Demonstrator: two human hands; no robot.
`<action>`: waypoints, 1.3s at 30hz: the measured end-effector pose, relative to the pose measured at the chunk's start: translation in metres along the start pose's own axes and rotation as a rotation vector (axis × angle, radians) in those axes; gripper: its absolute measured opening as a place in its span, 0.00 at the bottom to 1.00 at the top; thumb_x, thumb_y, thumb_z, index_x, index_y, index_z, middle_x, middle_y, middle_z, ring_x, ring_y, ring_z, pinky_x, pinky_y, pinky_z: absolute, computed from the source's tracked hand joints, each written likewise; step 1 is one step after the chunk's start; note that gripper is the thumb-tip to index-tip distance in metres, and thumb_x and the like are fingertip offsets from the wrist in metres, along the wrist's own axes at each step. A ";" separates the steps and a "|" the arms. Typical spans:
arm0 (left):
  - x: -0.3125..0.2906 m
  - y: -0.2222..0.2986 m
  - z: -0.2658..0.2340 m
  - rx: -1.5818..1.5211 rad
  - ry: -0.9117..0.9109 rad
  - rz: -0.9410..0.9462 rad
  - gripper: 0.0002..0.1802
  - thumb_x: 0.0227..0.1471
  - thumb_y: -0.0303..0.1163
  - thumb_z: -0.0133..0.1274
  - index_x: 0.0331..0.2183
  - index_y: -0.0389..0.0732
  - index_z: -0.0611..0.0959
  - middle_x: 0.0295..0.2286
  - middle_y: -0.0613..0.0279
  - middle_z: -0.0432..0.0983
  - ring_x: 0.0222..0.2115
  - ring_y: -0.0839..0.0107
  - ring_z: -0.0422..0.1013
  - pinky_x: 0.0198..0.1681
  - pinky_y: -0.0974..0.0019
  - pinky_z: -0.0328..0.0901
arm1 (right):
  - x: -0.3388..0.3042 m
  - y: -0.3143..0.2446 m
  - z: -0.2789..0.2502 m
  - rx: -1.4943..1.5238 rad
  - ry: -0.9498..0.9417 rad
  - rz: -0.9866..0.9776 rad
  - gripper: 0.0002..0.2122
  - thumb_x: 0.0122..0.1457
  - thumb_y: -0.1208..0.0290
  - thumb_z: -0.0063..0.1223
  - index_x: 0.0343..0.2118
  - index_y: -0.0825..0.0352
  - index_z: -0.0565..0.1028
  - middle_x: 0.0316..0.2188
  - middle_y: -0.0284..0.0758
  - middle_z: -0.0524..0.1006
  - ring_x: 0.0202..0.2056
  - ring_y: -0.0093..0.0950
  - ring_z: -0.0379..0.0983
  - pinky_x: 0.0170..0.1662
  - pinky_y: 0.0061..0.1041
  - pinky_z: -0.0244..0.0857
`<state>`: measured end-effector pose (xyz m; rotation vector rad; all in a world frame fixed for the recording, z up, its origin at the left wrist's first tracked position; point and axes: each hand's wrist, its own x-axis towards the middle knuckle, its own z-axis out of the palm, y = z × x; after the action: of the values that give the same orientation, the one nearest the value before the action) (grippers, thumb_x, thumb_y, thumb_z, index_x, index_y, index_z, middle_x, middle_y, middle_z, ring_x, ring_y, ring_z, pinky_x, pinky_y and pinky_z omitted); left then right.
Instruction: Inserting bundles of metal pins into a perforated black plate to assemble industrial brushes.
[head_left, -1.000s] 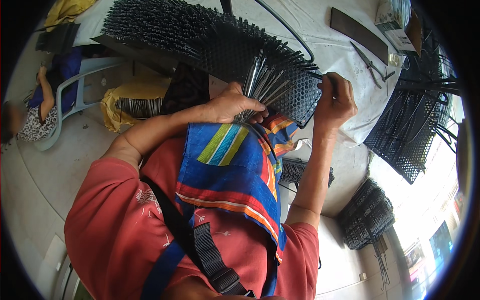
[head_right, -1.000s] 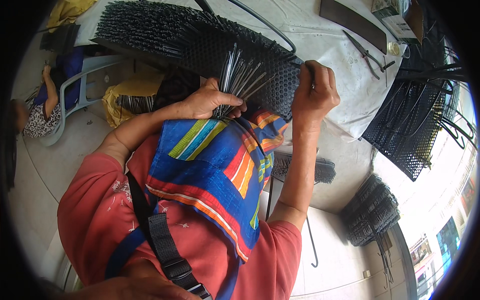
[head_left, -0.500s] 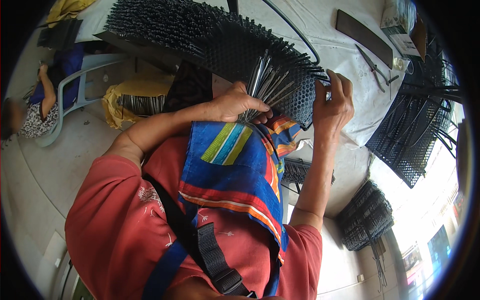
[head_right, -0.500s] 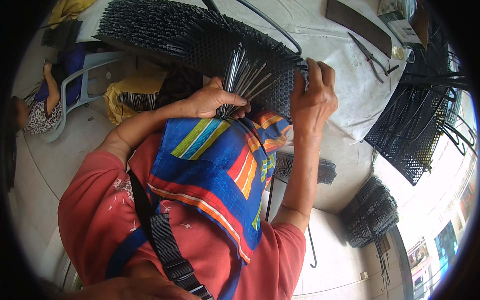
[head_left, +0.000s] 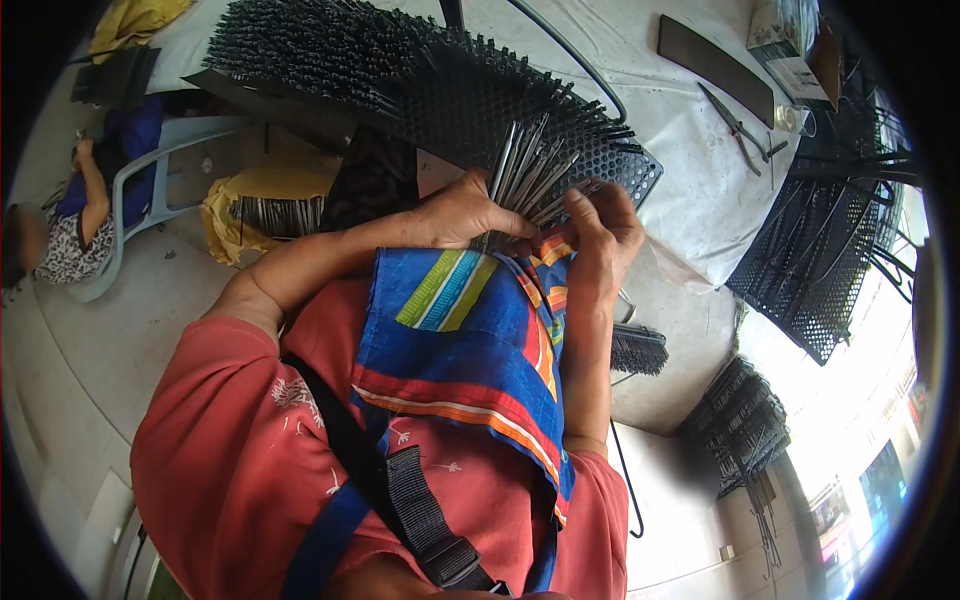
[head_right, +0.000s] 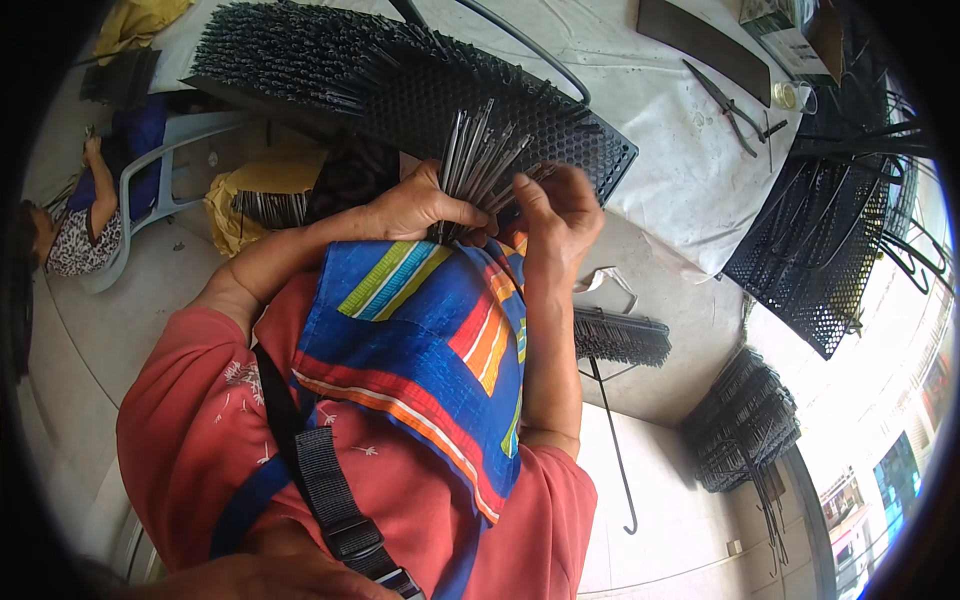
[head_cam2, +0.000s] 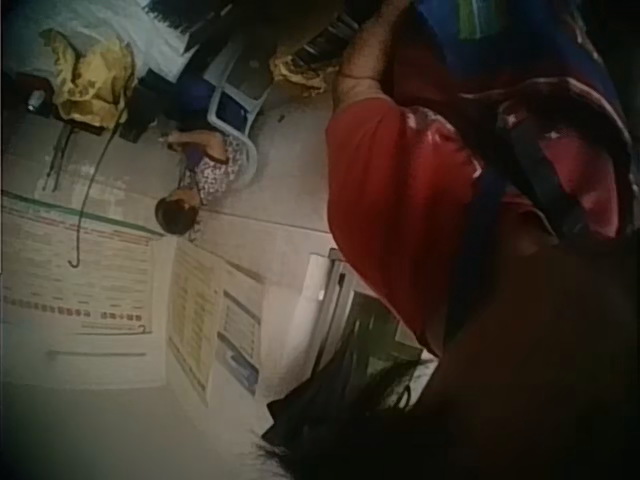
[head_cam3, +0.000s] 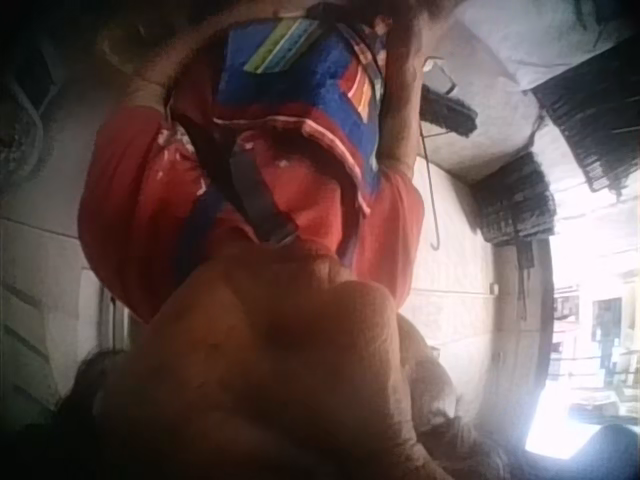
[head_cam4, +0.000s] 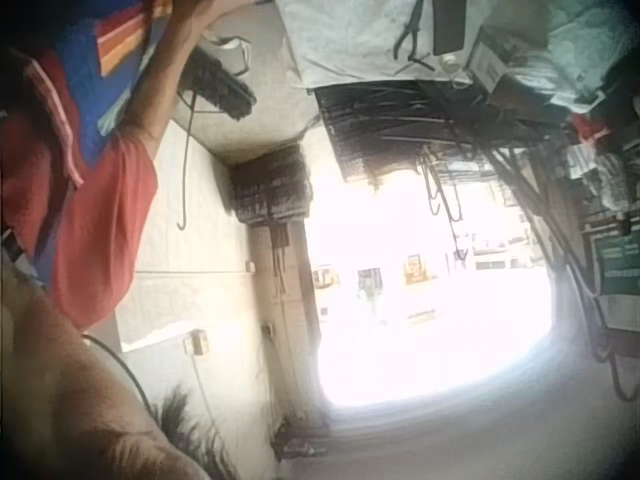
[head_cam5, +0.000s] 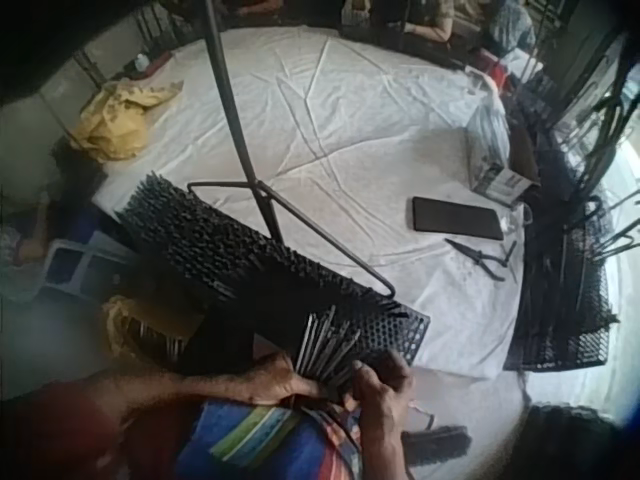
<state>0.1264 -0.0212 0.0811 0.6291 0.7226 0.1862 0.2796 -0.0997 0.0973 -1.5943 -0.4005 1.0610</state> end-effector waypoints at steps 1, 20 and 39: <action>-0.001 -0.001 0.001 0.003 -0.001 0.000 0.16 0.43 0.17 0.59 0.38 0.36 0.80 0.27 0.58 0.80 0.26 0.70 0.77 0.30 0.69 0.72 | -0.004 -0.005 0.001 0.086 -0.079 0.094 0.04 0.53 0.80 0.57 0.24 0.71 0.75 0.19 0.29 0.73 0.15 0.15 0.63 0.18 0.15 0.56; -0.003 -0.002 -0.020 0.046 0.058 -0.065 0.11 0.43 0.21 0.60 0.34 0.35 0.82 0.29 0.60 0.79 0.33 0.73 0.75 0.38 0.72 0.69 | -0.035 -0.011 0.007 -0.989 -0.492 -1.095 0.09 0.45 0.76 0.57 0.32 0.65 0.78 0.29 0.35 0.75 0.26 0.31 0.74 0.27 0.27 0.66; 0.000 -0.009 -0.010 0.162 -0.010 0.017 0.12 0.46 0.22 0.59 0.37 0.37 0.80 0.27 0.61 0.79 0.26 0.71 0.75 0.31 0.68 0.72 | -0.006 0.024 -0.018 0.274 -0.094 0.206 0.02 0.56 0.79 0.54 0.28 0.69 0.75 0.18 0.32 0.74 0.15 0.20 0.67 0.18 0.18 0.59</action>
<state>0.1192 -0.0238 0.0704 0.7902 0.7280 0.1406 0.2844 -0.1226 0.0780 -1.3638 -0.1457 1.2931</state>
